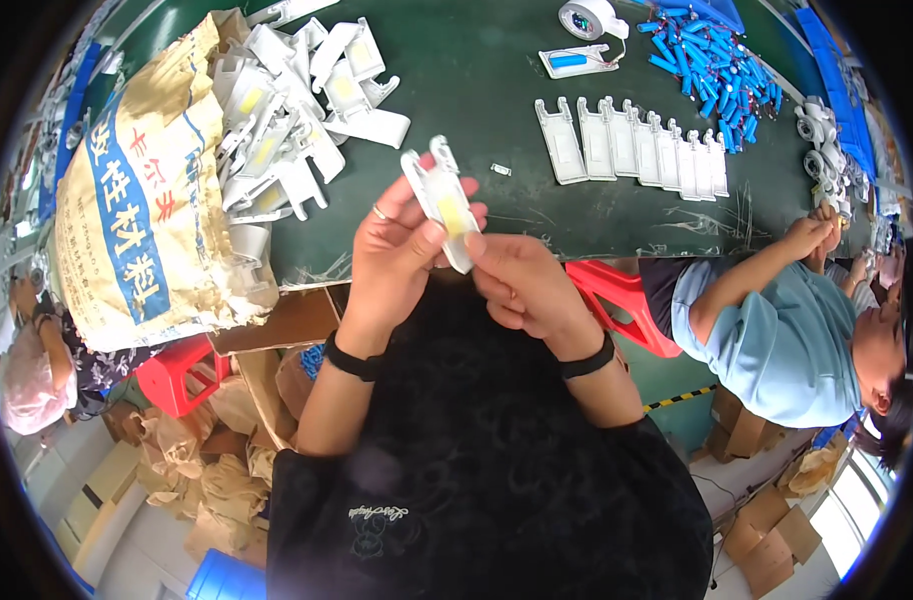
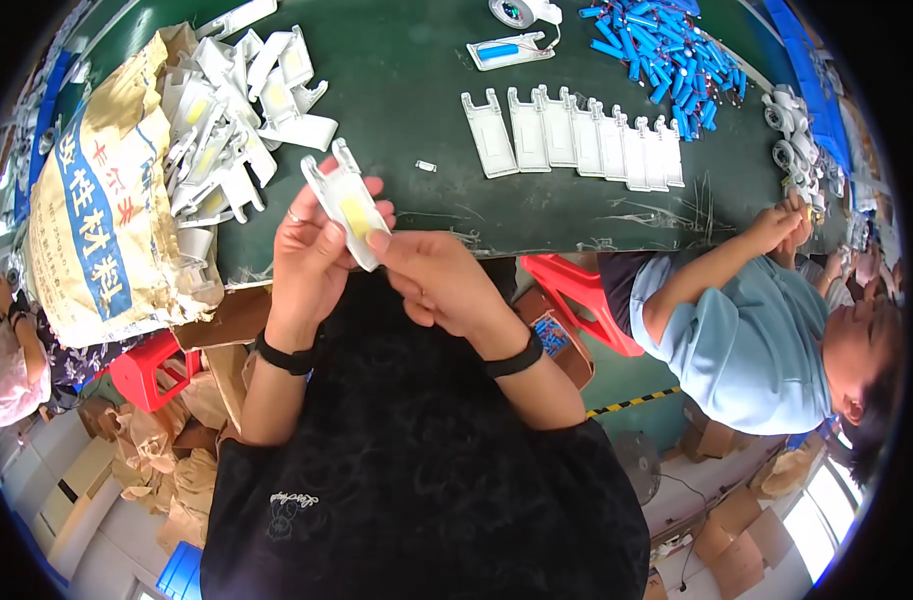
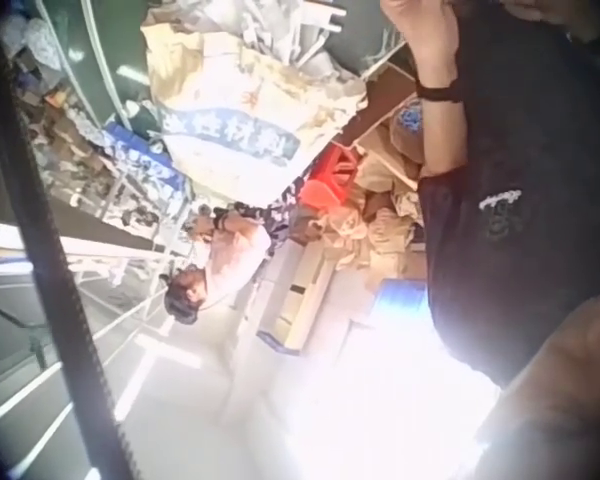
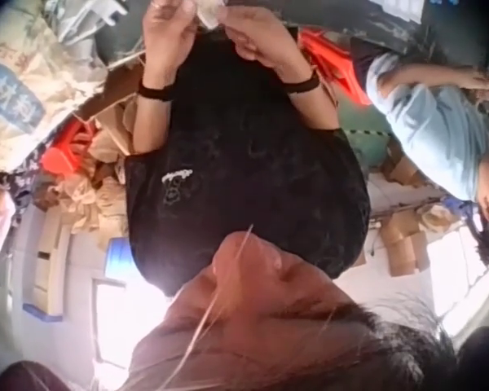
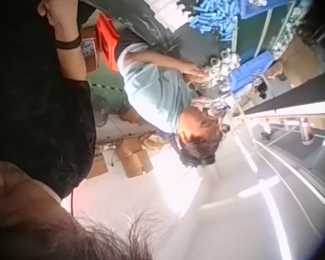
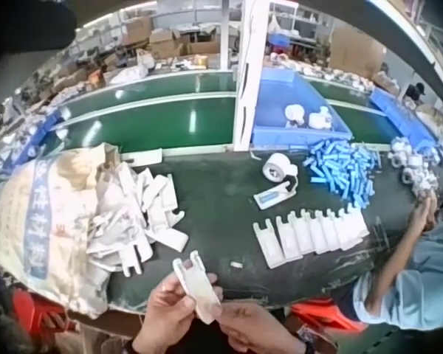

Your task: The person peels a yellow sticker and presses it onto a white plastic base before setting it aside. They then connect a battery to a light fixture's circuit board, tuck the battery inside, and snap the fixture onto the base.

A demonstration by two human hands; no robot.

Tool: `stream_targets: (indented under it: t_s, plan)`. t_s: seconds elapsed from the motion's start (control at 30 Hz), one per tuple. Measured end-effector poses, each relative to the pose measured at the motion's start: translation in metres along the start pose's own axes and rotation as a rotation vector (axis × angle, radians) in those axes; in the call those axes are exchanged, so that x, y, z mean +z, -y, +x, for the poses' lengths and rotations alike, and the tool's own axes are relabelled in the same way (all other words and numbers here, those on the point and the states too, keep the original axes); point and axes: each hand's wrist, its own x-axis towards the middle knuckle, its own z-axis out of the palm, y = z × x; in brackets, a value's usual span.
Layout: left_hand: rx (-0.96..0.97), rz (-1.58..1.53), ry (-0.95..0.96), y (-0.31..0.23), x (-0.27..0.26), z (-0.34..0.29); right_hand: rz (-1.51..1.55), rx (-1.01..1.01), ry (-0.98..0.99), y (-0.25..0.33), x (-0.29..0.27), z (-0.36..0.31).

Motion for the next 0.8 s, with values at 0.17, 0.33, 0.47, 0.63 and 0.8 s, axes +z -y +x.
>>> stream_targets:
  t_s: [0.17,0.33,0.47,0.63,0.8]
  plan:
    - [-0.032,-0.010,-0.073,-0.003,-0.009,0.000,-1.187,-1.090,-0.445,0.004,-0.007,-0.002]
    - [-0.102,0.018,-0.072,-0.006,-0.004,-0.002,-1.588,-1.331,-0.298,0.007,-0.004,0.002]
    - [-0.117,0.053,-0.060,-0.008,-0.002,-0.003,-1.569,-1.360,-0.286,0.005,-0.003,0.004]
    - [-0.128,0.216,-0.060,-0.009,-0.003,-0.002,-1.574,-1.332,-0.285,0.003,0.002,0.007]
    - [-0.167,0.196,-0.084,-0.008,-0.003,-0.001,-1.356,-1.191,-0.331,0.003,0.005,0.008]
